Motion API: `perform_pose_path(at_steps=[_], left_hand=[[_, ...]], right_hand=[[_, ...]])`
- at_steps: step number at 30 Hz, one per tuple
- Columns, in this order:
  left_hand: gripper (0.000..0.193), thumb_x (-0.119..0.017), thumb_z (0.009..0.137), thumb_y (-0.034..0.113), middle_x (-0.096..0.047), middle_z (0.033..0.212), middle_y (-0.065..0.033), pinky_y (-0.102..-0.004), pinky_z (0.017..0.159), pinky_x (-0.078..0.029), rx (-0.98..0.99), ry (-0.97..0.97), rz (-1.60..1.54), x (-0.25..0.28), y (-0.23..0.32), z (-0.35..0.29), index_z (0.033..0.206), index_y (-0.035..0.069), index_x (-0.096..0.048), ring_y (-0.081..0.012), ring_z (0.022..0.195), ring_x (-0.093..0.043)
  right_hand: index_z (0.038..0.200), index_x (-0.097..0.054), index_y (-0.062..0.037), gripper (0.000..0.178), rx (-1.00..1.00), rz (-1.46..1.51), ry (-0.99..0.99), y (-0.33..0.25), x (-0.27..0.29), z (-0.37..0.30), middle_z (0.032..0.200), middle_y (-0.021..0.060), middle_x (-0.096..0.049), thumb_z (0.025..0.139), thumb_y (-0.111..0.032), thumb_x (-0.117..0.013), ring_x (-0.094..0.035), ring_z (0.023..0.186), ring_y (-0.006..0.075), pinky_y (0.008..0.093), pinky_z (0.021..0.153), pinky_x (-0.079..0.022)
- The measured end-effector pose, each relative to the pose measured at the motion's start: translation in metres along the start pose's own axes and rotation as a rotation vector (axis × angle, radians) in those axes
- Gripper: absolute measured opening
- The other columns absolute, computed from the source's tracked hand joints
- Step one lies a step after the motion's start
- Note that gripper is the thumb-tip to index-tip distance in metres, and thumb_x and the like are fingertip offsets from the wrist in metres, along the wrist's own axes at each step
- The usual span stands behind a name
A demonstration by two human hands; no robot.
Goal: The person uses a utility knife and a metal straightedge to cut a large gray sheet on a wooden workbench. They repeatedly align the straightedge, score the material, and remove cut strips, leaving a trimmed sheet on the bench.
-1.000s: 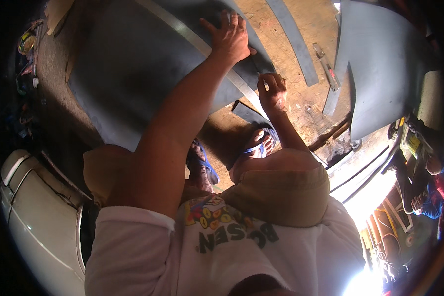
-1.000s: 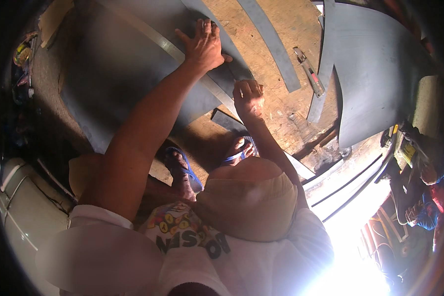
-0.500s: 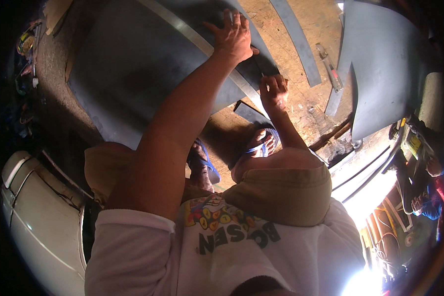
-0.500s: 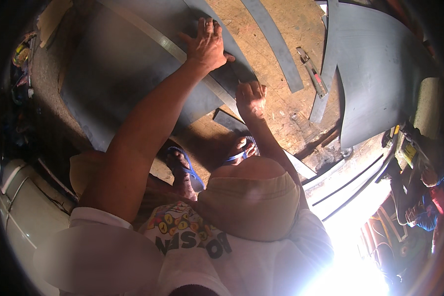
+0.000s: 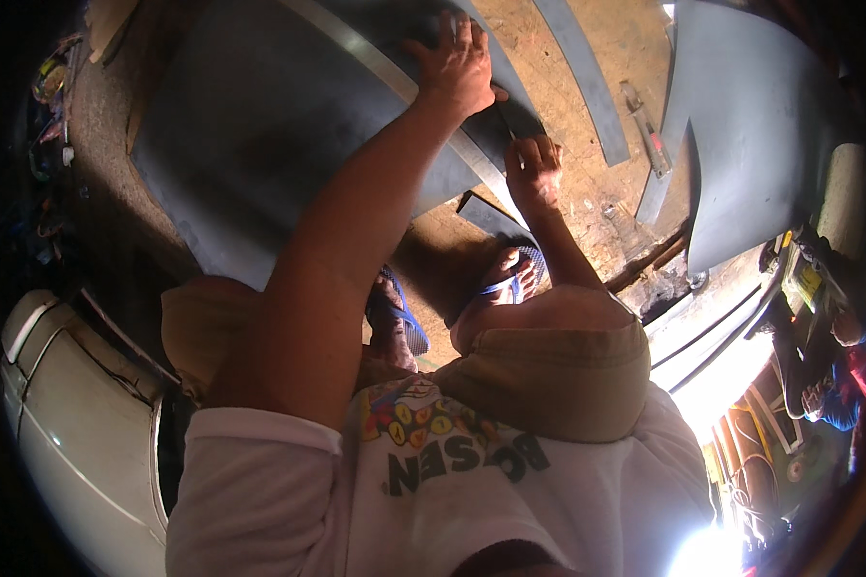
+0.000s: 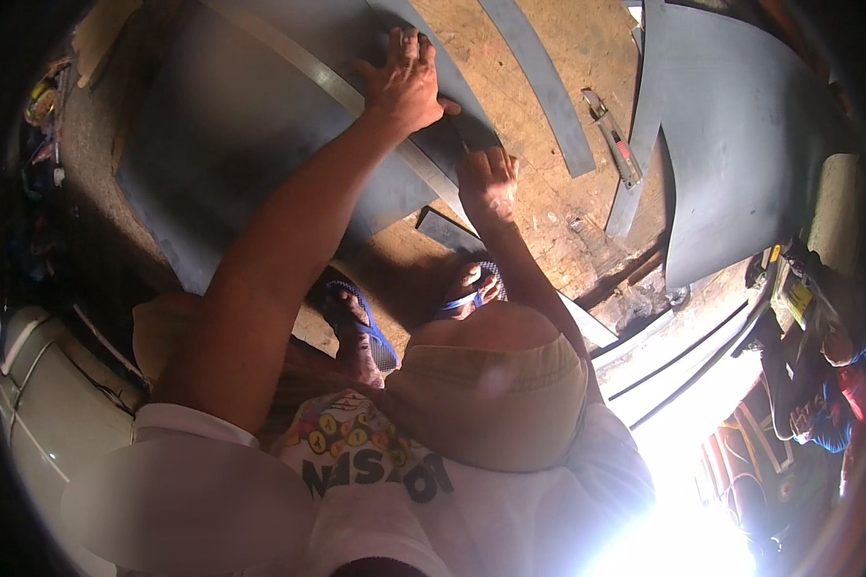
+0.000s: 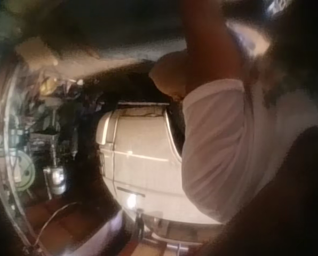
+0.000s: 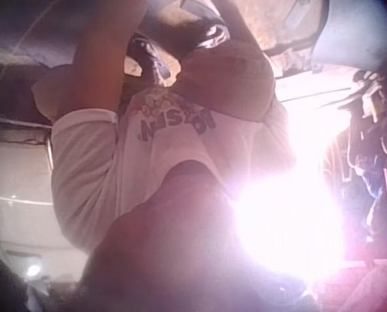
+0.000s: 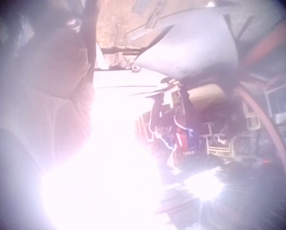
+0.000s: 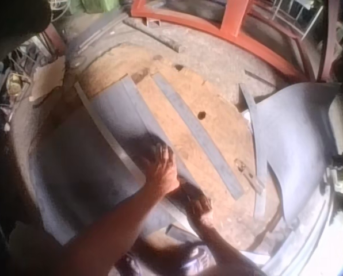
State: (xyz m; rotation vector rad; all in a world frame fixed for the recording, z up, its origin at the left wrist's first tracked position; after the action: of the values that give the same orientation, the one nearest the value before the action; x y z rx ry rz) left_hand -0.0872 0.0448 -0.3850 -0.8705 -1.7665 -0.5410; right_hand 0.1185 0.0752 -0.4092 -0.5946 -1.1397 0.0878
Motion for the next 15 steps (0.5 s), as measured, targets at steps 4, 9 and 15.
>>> perform_pose_path(at_steps=[4, 9, 15], left_hand=[[0.111, -0.071, 0.077, 0.076, -0.027, 0.167, -0.0152, -0.0791, 0.107, -0.034, -0.013, 0.011, -0.014, -0.002, 0.004, 0.003, 0.156, 0.006, -0.036, -0.0339, 0.158, -0.018], [0.112, -0.072, 0.077, 0.076, -0.028, 0.166, -0.0152, -0.0796, 0.108, -0.031, -0.008, 0.008, -0.018, 0.0, 0.0, 0.003, 0.157, 0.006, -0.036, -0.0332, 0.158, -0.019], [0.101, -0.078, 0.075, 0.071, -0.048, 0.152, -0.0142, -0.081, 0.109, -0.027, -0.006, -0.151, -0.166, 0.053, -0.006, 0.02, 0.147, 0.004, -0.051, -0.0305, 0.147, -0.04]], right_hand=[[0.09, -0.065, -0.0105, 0.016, 0.038, -0.057, -0.004, 0.007, 0.004, -0.014, 0.086, 0.0074, -0.058, 0.077, -0.002, -0.07, -0.061, 0.084, 0.0301, 0.0469, 0.074, -0.047], [0.091, -0.064, -0.0094, 0.017, -0.266, 0.178, 0.122, 0.004, 0.022, -0.013, 0.088, 0.0094, -0.066, 0.081, 0.0, -0.075, -0.065, 0.083, 0.0296, 0.0436, 0.077, -0.05], [0.089, -0.064, -0.0051, 0.015, -0.329, 0.178, 0.105, 0.011, 0.075, -0.012, 0.09, 0.0129, -0.068, 0.082, 0.003, -0.075, -0.067, 0.082, 0.0322, 0.0396, 0.072, -0.054]])
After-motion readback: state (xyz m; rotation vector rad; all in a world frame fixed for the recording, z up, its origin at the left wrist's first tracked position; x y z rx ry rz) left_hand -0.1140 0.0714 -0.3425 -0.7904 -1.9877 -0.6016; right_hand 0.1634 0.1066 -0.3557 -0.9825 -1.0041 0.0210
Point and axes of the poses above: each hand's wrist, its own z-axis towards the middle knuckle, its own x-axis out of the back of the hand, y = z × x, the point moved 3 cm from there along z, towards the middle knuckle
